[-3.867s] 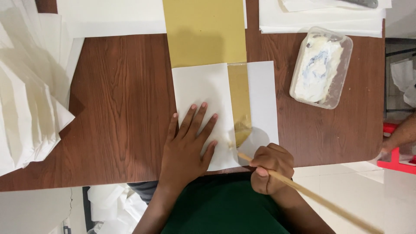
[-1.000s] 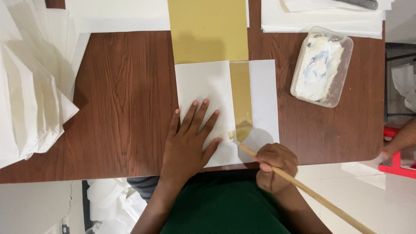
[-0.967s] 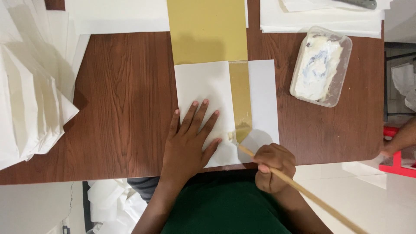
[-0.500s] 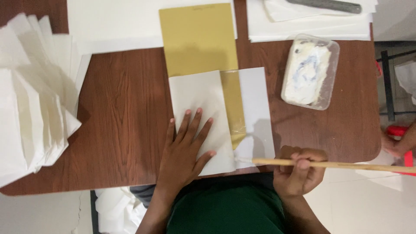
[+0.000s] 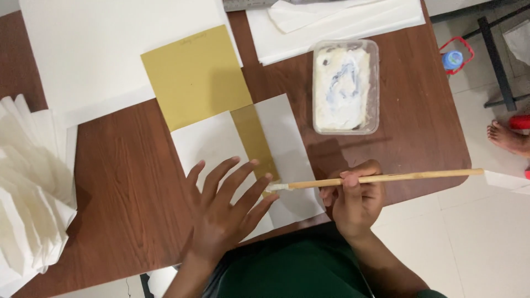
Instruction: The person applies white adhesive to a yellow paper template using a brush and then folds a white sheet of paper over the glued areas to create a pocket. The person presses the folded edges to secure the bond.
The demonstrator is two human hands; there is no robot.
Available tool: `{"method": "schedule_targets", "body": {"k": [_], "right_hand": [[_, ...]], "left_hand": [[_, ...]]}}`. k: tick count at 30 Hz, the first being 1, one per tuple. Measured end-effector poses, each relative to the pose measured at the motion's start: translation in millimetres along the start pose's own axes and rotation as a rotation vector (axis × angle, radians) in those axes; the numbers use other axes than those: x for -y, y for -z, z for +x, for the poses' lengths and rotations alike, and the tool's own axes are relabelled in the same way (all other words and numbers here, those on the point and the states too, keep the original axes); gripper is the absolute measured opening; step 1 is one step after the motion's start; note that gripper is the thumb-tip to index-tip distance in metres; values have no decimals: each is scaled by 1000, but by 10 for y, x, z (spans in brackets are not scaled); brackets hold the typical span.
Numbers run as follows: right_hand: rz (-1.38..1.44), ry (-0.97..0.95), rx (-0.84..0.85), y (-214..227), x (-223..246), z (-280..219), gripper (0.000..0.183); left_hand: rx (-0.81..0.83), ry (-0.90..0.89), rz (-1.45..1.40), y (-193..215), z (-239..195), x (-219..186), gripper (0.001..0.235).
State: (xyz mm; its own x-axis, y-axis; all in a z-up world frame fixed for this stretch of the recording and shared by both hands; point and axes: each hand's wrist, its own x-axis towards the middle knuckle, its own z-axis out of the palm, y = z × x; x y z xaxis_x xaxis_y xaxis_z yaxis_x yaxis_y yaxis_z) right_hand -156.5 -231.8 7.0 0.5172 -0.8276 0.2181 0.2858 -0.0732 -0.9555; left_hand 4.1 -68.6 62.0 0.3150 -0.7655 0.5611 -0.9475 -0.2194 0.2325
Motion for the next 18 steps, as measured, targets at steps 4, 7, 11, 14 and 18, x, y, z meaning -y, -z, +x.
{"method": "schedule_targets", "body": {"k": [4, 7, 11, 14, 18], "right_hand": [[23, -51, -43, 96, 14, 105, 20], [110, -127, -46, 135, 39, 170, 18], [160, -167, -103, 206, -19, 270, 19], [203, -215, -157, 260, -42, 348, 22], [290, -169, -128, 335, -45, 502, 17]], "left_hand": [[-30, -118, 8, -80, 369, -28, 15], [-12, -148, -49, -121, 479, 0, 18], [15, -177, -109, -178, 620, 21, 19], [41, -193, -164, -230, 752, 5, 19], [48, -231, -205, -314, 948, 58, 19]]}}
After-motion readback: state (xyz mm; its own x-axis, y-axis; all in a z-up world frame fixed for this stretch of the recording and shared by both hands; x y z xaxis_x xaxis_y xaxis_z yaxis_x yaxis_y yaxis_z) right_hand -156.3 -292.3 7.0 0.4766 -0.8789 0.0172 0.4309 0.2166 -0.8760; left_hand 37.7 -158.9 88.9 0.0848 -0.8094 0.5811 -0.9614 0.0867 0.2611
